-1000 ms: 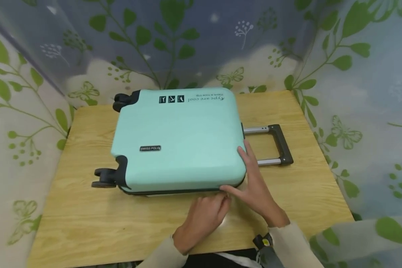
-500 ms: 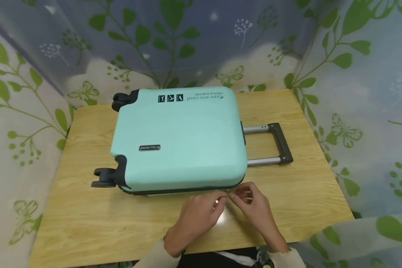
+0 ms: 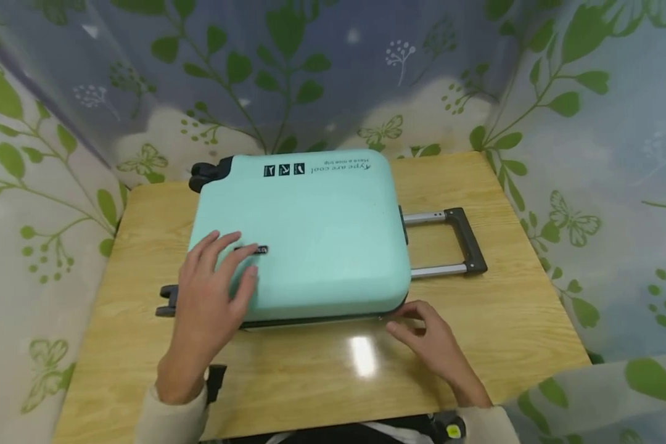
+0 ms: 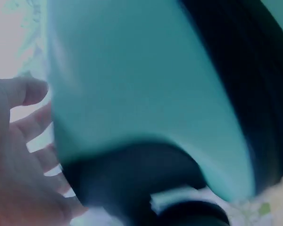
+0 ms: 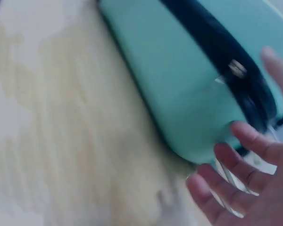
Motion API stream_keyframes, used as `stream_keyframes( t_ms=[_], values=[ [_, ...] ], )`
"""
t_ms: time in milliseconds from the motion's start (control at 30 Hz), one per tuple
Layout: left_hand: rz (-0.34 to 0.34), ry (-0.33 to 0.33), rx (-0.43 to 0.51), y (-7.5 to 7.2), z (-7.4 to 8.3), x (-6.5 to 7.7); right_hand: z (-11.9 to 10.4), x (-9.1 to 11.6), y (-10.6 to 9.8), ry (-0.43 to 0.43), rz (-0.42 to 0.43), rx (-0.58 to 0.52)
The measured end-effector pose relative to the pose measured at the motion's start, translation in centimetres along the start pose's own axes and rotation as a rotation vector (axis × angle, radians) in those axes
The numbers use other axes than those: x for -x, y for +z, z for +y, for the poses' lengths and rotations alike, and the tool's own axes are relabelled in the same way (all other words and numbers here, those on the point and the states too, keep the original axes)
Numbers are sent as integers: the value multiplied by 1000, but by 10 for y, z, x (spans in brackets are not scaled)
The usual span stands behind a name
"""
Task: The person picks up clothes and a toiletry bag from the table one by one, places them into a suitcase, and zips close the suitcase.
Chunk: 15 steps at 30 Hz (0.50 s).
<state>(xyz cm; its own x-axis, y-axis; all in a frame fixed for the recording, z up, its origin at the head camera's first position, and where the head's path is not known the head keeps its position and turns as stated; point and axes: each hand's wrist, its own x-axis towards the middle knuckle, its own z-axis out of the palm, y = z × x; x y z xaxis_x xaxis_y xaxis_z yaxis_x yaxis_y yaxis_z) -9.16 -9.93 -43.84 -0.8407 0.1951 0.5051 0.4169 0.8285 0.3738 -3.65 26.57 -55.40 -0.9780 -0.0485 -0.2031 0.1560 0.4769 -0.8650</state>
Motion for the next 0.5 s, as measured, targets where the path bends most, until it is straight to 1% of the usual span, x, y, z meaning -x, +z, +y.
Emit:
stream_keyframes(
  t_ms=[100, 167, 200, 233, 300, 400, 500],
  values=[
    [-59, -74, -21, -2, -13, 7, 0, -4, -15, -25, -18, -131],
    [-87, -101, -28, -1, -18, 10, -2, -11, -20, -38, -37, -222],
    [-96, -110, -29, -1, -19, 10, -4, -14, -21, -46, -56, -279],
    [-102, -119, -29, 0, -20, 11, -5, -17, -21, -45, -81, -307],
    [-108, -137, -20, 1, -23, 11, -8, -20, -17, -42, -124, -343],
    [-97, -159, -1, 4, -29, 12, -12, -19, -9, -30, -158, -396],
    [-80, -176, 18, 1, -39, 13, -16, -18, 0, -34, -180, -390]
  ],
)
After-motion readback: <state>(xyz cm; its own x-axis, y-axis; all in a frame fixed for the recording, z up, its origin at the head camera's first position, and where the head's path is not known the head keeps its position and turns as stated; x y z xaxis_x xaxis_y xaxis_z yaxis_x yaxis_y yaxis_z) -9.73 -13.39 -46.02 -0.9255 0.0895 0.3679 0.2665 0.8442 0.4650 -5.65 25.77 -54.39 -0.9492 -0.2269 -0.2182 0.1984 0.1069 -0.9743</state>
